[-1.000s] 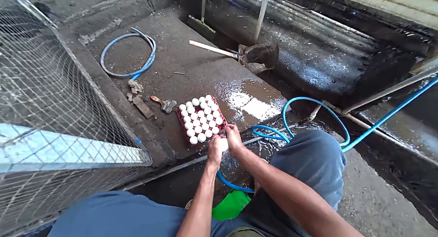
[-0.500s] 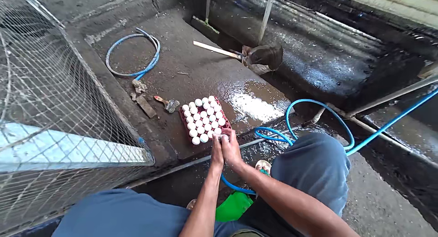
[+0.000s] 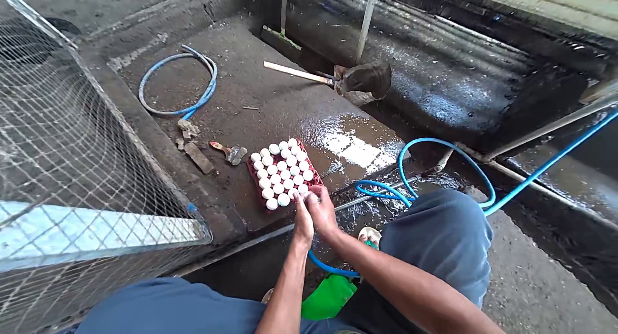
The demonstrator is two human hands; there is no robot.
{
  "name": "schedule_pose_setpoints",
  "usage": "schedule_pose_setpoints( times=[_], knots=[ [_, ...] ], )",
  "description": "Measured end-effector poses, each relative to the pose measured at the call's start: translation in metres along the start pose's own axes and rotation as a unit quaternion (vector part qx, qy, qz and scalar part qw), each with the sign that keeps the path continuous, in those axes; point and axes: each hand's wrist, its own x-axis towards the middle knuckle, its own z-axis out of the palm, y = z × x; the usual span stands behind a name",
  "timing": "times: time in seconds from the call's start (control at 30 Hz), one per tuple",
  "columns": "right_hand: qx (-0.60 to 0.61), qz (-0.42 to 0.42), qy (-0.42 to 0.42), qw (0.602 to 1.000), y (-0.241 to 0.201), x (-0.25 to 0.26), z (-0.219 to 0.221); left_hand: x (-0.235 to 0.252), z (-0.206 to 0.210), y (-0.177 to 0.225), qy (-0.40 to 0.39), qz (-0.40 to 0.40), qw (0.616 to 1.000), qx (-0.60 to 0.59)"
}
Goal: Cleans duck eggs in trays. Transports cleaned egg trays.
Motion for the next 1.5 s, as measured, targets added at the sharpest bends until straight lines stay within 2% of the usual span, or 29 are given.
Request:
schedule_pose_setpoints(
  times=[0.07,0.2,0.23,0.33,0.43,0.5,0.57,0.63,0.73,0.8,0.83,0.93,1.07,1.17,1.23,1.37,1.5],
  knots=[
    [-0.010,0.004,0.001,1.000,-0.001,0.004,-0.003,-0.002,-0.002,0.008,-0.024,-0.030,0.999,0.001],
    [0.100,0.186,-0.014,0.977,-0.007,0.041,-0.015,-0.002,0.003,0.007,-0.047,-0.053,0.997,0.006],
    [0.131,0.205,-0.023,0.970,-0.008,0.040,-0.016,-0.001,0.001,0.005,-0.046,-0.047,0.998,0.014],
    [0.161,0.152,-0.012,0.975,-0.014,0.039,-0.018,0.012,-0.009,0.004,-0.086,-0.064,0.994,-0.012],
    [0.014,0.025,-0.003,1.000,-0.016,0.025,-0.017,0.014,-0.009,0.001,-0.074,-0.066,0.995,-0.029],
    [-0.058,-0.028,0.011,0.998,-0.013,0.014,-0.011,0.013,-0.002,0.000,-0.060,-0.036,0.997,-0.021],
    [-0.006,0.001,0.033,0.999,-0.002,0.017,-0.005,0.015,-0.001,-0.006,-0.037,-0.003,0.999,0.034],
    [0.090,0.083,0.039,0.992,0.006,0.029,-0.003,0.022,-0.003,-0.012,-0.008,-0.003,0.997,0.070],
    [0.134,0.158,0.031,0.978,0.024,0.043,-0.006,0.029,-0.008,-0.012,-0.010,-0.060,0.998,0.022],
    [0.100,0.185,-0.029,0.977,0.039,0.048,-0.006,0.045,-0.013,-0.012,-0.003,-0.098,0.995,-0.034],
    [0.070,0.199,-0.088,0.974,0.047,0.046,-0.006,0.053,-0.017,-0.014,-0.015,-0.116,0.990,-0.072],
    [0.033,0.243,-0.245,0.938,0.077,0.037,0.003,0.075,-0.031,-0.023,-0.008,-0.140,0.984,-0.112],
    [0.138,0.253,-0.278,0.916,0.108,0.043,0.021,0.110,-0.049,-0.033,0.033,-0.130,0.989,-0.056],
    [0.138,0.254,-0.277,0.916,0.115,0.050,0.030,0.146,-0.060,-0.047,0.070,-0.123,0.990,0.007],
    [0.128,0.251,-0.283,0.917,0.116,0.054,0.031,0.174,-0.066,-0.049,0.075,-0.113,0.987,0.092],
    [0.135,0.270,-0.274,0.913,0.119,0.061,0.027,0.235,-0.076,-0.042,0.069,-0.066,0.936,0.340],
    [0.158,0.284,-0.252,0.912,0.125,0.070,0.025,0.295,-0.074,-0.042,0.084,-0.016,0.880,0.467]
  ],
)
